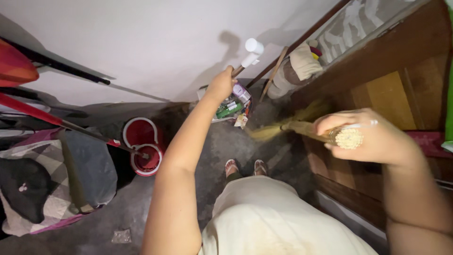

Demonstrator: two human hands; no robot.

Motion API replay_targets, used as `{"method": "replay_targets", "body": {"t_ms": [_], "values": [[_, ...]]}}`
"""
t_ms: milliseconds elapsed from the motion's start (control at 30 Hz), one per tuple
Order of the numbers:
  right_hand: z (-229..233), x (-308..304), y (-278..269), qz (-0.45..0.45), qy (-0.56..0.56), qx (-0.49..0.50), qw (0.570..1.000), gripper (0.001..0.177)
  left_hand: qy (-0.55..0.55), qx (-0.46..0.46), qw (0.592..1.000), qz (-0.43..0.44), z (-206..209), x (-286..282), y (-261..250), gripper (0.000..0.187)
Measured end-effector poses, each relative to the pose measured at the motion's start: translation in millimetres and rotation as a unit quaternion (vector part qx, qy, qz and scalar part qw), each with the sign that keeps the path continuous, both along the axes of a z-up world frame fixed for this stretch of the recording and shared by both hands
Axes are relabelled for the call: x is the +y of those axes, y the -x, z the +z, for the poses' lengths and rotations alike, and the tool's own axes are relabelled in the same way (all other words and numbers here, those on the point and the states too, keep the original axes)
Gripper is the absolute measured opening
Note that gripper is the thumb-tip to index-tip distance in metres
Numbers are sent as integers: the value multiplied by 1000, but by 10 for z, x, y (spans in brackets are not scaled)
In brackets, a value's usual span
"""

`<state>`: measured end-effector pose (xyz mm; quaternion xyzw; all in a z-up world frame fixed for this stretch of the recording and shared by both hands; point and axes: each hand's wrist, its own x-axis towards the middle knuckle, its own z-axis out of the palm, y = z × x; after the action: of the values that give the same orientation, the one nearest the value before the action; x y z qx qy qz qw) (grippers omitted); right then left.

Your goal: The person wipes a wooden cabinet with a blue cloth, then sweeps the floor with a broom and dustpan, gathering debris into a pile.

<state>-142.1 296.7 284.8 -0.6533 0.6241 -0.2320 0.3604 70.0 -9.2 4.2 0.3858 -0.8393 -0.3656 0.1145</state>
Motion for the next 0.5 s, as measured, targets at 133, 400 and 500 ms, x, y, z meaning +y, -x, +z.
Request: {"method": "replay_targets", "body": {"t_ms": [133,400,500], "values": [[-537,-207,-131,57,-70,48,995,39,14,2,1000,1,-41,-12,-69,25],[-1657,-315,-302,-54,-29,-42,997,32,23,44,999,-3,-290,-23,-108,27],[-1623,-263,-252,-118,11,-122,985,33,73,70,995,3,-382,-25,-173,27]]}}
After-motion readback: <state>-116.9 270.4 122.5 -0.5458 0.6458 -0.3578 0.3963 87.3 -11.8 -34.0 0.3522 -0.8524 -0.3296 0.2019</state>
